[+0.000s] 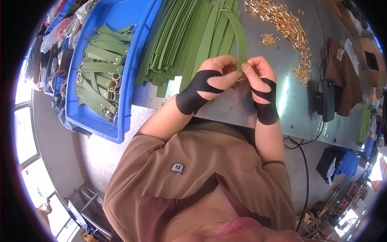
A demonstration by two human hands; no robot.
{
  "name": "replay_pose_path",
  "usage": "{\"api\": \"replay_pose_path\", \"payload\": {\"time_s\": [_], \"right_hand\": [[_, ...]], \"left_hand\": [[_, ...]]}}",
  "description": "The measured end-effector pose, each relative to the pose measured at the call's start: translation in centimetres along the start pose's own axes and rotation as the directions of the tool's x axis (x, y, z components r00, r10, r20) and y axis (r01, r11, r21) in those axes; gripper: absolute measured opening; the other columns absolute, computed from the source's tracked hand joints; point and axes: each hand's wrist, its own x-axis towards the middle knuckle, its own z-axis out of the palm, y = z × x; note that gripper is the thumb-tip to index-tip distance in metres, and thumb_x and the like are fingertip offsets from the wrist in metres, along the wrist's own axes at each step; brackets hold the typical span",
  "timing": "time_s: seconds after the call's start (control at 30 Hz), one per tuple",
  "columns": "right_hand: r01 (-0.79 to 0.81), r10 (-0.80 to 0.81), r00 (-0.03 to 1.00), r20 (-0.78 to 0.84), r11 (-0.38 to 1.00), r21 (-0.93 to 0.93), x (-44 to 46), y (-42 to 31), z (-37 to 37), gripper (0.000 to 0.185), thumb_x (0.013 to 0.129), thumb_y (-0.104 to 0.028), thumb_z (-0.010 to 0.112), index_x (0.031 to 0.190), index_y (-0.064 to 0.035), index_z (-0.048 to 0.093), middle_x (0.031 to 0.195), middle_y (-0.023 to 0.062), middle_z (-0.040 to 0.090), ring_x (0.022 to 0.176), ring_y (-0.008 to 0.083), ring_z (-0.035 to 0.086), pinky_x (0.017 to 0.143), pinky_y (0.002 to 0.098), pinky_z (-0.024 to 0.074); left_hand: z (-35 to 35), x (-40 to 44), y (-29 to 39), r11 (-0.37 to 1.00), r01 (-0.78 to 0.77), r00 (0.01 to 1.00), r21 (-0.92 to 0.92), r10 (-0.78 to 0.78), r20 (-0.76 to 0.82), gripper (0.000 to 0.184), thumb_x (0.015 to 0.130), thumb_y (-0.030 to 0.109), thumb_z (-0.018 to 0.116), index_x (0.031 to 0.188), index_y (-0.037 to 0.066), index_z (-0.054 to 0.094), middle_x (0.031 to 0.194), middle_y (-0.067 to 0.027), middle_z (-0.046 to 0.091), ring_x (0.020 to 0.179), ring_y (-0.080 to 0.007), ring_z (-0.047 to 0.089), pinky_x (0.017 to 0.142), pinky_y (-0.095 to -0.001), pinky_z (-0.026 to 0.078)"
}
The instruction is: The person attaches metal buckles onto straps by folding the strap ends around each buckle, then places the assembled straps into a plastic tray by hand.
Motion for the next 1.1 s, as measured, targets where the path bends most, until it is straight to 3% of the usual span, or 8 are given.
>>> {"api": "replay_pose_path", "payload": {"time_s": [0.07, 0.27, 0.4, 0.53, 0.63, 0.77, 0.93, 1.1], "right_hand": [[-0.091, 0.091, 0.995, 0.03, 0.995, 0.03, 0.0, -0.2, -0.2, 0.009, 0.094, -0.009, 0.067, 0.092, -0.0037, 0.06, 0.081, -0.0038, 0.059, 0.075, 0.0028, 0.051, 0.069, 0.0187, 0.0409], [-0.029, 0.048, 0.997, -0.065, 0.967, 0.253, -0.1, -0.4, 1.6, 0.007, 0.094, -0.005, 0.066, 0.097, -0.0015, 0.061, 0.083, -0.0019, 0.062, 0.075, 0.0038, 0.054, 0.068, 0.0196, 0.0429], [-0.029, 0.029, 1.0, 0.003, 0.995, 0.092, -1.1, 0.2, 0.7, 0.008, 0.093, -0.003, 0.066, 0.1, -0.0012, 0.062, 0.082, -0.0012, 0.064, 0.073, 0.0044, 0.056, 0.067, 0.02, 0.044], [-0.131, 0.13, 0.99, 0.053, 0.991, 0.003, -0.7, 0.6, 0.1, 0.009, 0.095, -0.006, 0.066, 0.101, -0.0018, 0.061, 0.079, 0.0002, 0.066, 0.067, 0.0057, 0.057, 0.063, 0.0217, 0.0452], [-0.43, 0.382, 0.903, 0.196, 0.792, 0.434, -0.6, 1.2, -0.2, 0.011, 0.094, -0.008, 0.067, 0.103, -0.0022, 0.062, 0.085, 0.0014, 0.067, 0.071, 0.0072, 0.058, 0.068, 0.0225, 0.0467], [-0.077, 0.077, 0.996, 0.033, 0.997, -0.001, -0.2, -0.8, 0.9, 0.017, 0.094, -0.005, 0.065, 0.11, 0.001, 0.064, 0.091, 0.0007, 0.067, 0.083, 0.0071, 0.06, 0.078, 0.0225, 0.0474], [-0.122, 0.112, 0.987, 0.115, 0.989, 0.083, 0.4, -0.8, 0.8, 0.014, 0.094, -0.004, 0.065, 0.107, 0.0009, 0.065, 0.09, -0.0002, 0.067, 0.081, 0.0058, 0.059, 0.076, 0.0215, 0.0474], [-0.106, 0.103, 0.992, 0.067, 0.994, 0.038, 1.1, 0.0, 0.9, 0.01, 0.095, -0.006, 0.064, 0.103, 0.0009, 0.065, 0.089, -0.0006, 0.066, 0.078, 0.0044, 0.058, 0.073, 0.0195, 0.0464]], "left_hand": [[-0.1, 0.5, -0.6, 0.878, 0.176, 0.984, -0.445, -0.155, 0.084, 0.021, 0.088, 0.017, 0.065, 0.094, -0.003, 0.065, 0.078, -0.0067, 0.066, 0.07, -0.0128, 0.061, 0.064, -0.0276, 0.048], [-0.4, 0.7, -0.8, 0.817, 0.223, 0.973, -0.531, -0.224, 0.064, 0.012, 0.09, 0.012, 0.067, 0.092, 0.001, 0.066, 0.078, -0.0024, 0.066, 0.067, -0.0078, 0.055, 0.062, -0.0218, 0.041], [-0.5, 1.1, -1.4, 0.769, 0.206, 0.966, -0.606, -0.258, 0.002, 0.01, 0.088, 0.013, 0.067, 0.087, 0.003, 0.064, 0.071, -0.0014, 0.062, 0.062, -0.0089, 0.054, 0.059, -0.0219, 0.04], [0.1, 1.1, -1.6, 0.761, 0.165, 0.966, -0.627, -0.252, -0.053, 0.01, 0.088, 0.013, 0.067, 0.086, 0.004, 0.063, 0.069, -0.0017, 0.062, 0.059, -0.0093, 0.052, 0.058, -0.0221, 0.04], [0.2, 1.0, -1.3, 0.767, 0.135, 0.963, -0.628, -0.252, -0.101, 0.011, 0.088, 0.013, 0.066, 0.085, 0.004, 0.063, 0.069, -0.0017, 0.061, 0.06, -0.0094, 0.052, 0.058, -0.0221, 0.039], [0.1, 0.9, -0.9, 0.797, 0.14, 0.963, -0.587, -0.246, -0.105, 0.011, 0.089, 0.013, 0.065, 0.085, 0.003, 0.062, 0.069, -0.0012, 0.06, 0.061, -0.0093, 0.051, 0.058, -0.0221, 0.038], [0.2, 0.6, -0.7, 0.79, 0.16, 0.973, -0.592, -0.226, -0.039, 0.014, 0.091, 0.014, 0.063, 0.088, 0.001, 0.063, 0.071, -0.0004, 0.06, 0.064, -0.0085, 0.05, 0.06, -0.0221, 0.038], [0.4, 0.4, -0.3, 0.941, 0.109, 0.965, -0.321, -0.177, -0.193, 0.019, 0.094, 0.015, 0.06, 0.096, -0.003, 0.067, 0.076, -0.0006, 0.062, 0.068, -0.0066, 0.052, 0.062, -0.0215, 0.04]]}}
